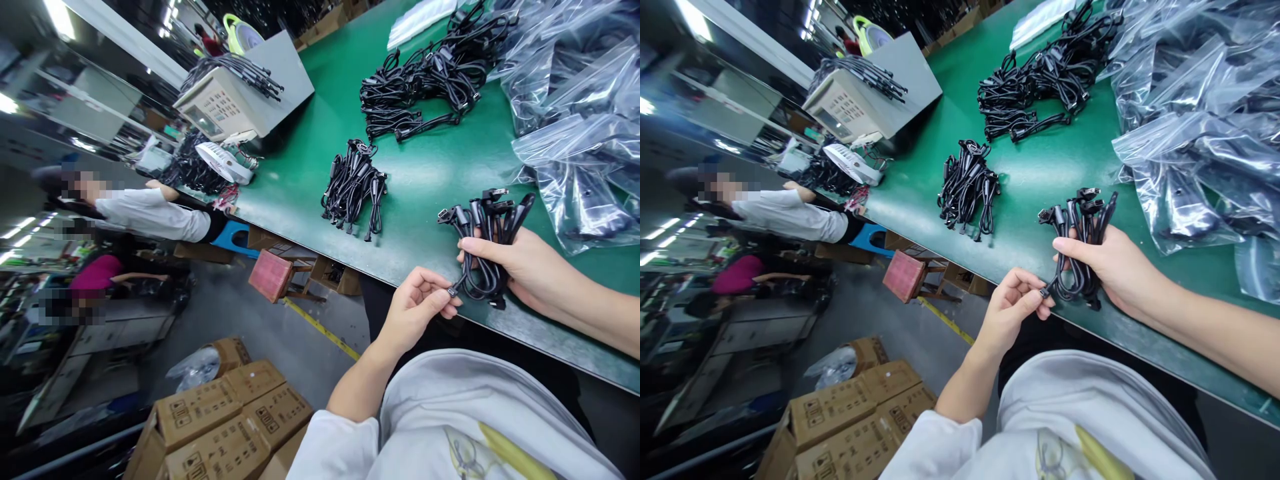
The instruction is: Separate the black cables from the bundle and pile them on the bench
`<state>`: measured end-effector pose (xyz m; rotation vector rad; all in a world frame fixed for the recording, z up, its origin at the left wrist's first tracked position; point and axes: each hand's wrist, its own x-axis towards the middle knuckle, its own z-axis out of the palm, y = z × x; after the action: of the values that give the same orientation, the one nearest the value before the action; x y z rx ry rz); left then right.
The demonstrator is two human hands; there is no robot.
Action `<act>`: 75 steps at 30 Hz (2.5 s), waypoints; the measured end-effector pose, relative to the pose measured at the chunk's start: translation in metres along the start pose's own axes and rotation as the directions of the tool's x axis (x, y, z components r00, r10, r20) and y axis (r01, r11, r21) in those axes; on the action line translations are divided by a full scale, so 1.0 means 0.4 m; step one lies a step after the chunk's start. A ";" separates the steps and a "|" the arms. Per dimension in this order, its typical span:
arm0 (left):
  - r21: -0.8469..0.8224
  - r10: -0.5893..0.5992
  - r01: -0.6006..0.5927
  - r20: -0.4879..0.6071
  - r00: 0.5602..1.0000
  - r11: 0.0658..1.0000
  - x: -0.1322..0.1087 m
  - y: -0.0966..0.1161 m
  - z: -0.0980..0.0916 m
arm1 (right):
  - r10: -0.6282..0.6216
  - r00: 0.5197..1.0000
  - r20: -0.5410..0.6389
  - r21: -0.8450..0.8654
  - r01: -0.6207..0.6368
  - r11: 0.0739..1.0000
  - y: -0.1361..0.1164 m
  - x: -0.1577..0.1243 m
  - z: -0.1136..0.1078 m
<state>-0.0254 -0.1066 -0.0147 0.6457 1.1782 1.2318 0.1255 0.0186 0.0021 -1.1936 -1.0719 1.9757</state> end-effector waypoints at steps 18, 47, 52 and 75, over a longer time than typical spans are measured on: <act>0.710 0.393 -0.351 0.114 0.912 0.610 0.039 0.089 -0.051 | 0.169 0.981 0.091 0.186 -0.184 0.965 -0.030 0.024 -0.036; 0.197 0.353 -0.325 -0.128 0.927 0.925 0.068 0.107 -0.040 | 0.260 0.930 0.259 -0.208 -0.209 0.956 -0.015 -0.076 0.039; 0.232 0.326 -0.298 -0.093 0.941 0.926 0.053 0.104 -0.053 | 0.282 0.935 0.215 -0.234 -0.231 0.944 -0.011 -0.079 0.047; -0.225 0.131 -0.160 -0.136 0.982 0.961 0.075 0.065 -0.044 | 0.360 0.912 0.197 -0.196 -0.323 0.926 0.006 -0.052 -0.002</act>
<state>-0.0540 -0.0746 -0.0069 0.4926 1.0757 1.5272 0.1347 0.0012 0.0088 -1.3366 -1.2217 2.3833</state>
